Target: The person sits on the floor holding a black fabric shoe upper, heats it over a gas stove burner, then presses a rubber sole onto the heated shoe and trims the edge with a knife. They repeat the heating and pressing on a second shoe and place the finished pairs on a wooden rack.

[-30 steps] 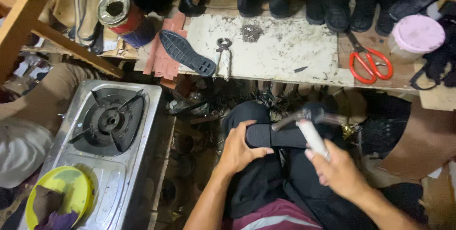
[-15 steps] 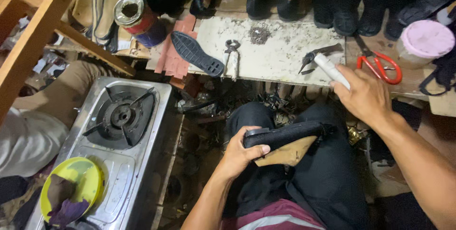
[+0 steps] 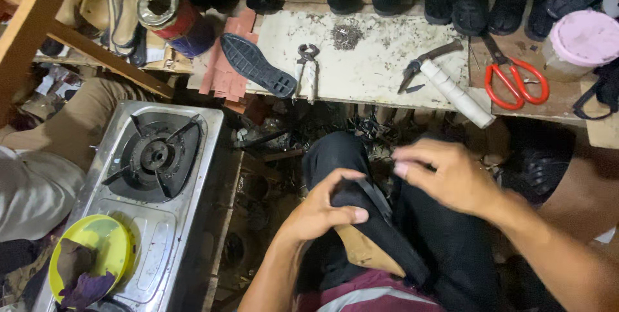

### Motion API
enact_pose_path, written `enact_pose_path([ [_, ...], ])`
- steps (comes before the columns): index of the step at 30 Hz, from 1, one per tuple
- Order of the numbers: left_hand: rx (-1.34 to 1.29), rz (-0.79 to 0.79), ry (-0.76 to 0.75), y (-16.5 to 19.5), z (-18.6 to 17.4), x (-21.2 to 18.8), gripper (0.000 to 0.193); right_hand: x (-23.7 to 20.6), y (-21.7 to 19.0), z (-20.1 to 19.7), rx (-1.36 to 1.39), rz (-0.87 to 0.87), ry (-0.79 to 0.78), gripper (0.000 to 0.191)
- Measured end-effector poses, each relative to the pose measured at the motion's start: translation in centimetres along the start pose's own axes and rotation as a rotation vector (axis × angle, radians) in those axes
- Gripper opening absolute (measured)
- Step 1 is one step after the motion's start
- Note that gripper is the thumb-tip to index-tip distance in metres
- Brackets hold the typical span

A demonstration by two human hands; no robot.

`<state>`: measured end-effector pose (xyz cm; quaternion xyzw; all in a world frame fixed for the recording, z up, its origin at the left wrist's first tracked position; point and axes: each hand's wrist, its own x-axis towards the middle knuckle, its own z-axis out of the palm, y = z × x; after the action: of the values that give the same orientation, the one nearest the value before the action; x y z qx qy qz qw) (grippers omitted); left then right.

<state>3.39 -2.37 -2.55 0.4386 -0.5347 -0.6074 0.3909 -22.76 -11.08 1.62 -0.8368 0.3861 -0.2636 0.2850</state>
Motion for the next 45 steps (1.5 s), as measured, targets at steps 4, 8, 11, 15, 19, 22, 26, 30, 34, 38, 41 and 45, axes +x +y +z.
enact_pose_path([
  [4,0.197,-0.150,-0.078,1.2,1.8,1.1,0.072,-2.0,-2.4,1.6,0.136,0.315,-0.176,0.029],
  [8,0.273,-0.229,-0.094,2.3,2.8,1.7,0.074,-2.8,-2.8,1.7,0.158,0.409,-0.132,0.029],
  [11,0.254,-0.221,-0.107,2.8,3.4,1.9,0.074,-3.6,-3.0,1.8,0.112,0.425,-0.106,0.030],
  [15,0.233,-0.206,-0.116,2.5,3.7,1.9,0.073,-5.0,-3.7,2.2,0.028,0.368,-0.100,0.038],
  [19,0.249,-0.281,-0.126,1.4,3.5,1.8,0.074,-6.0,-4.3,2.5,0.112,0.284,-0.042,0.049],
  [22,0.052,-0.202,-0.149,-0.2,3.2,1.8,0.069,-6.4,-4.1,2.4,0.107,0.274,-0.084,0.059],
  [26,-0.252,-0.115,-0.127,-3.1,3.5,2.5,0.060,-5.3,-1.9,0.6,0.125,0.195,-0.076,0.044],
  [30,-0.600,-0.167,0.038,-6.1,6.2,4.3,0.047,-1.6,2.2,-2.1,-0.270,0.129,0.205,0.034],
  [34,-0.671,-0.272,0.061,-7.9,7.3,6.8,0.041,3.4,7.0,-3.4,-0.664,-0.057,0.277,0.037],
  [38,-0.642,-0.296,0.056,-8.9,7.2,8.6,0.036,7.0,10.3,-2.6,-0.775,0.028,0.185,0.047],
  [41,-0.446,-0.307,0.060,-9.5,7.2,9.4,0.035,7.7,11.3,-2.6,-0.623,0.103,0.134,0.047],
  [45,-0.412,-0.290,0.060,-10.3,7.1,10.1,0.033,4.4,9.8,-2.7,-0.192,0.182,0.241,0.051],
])
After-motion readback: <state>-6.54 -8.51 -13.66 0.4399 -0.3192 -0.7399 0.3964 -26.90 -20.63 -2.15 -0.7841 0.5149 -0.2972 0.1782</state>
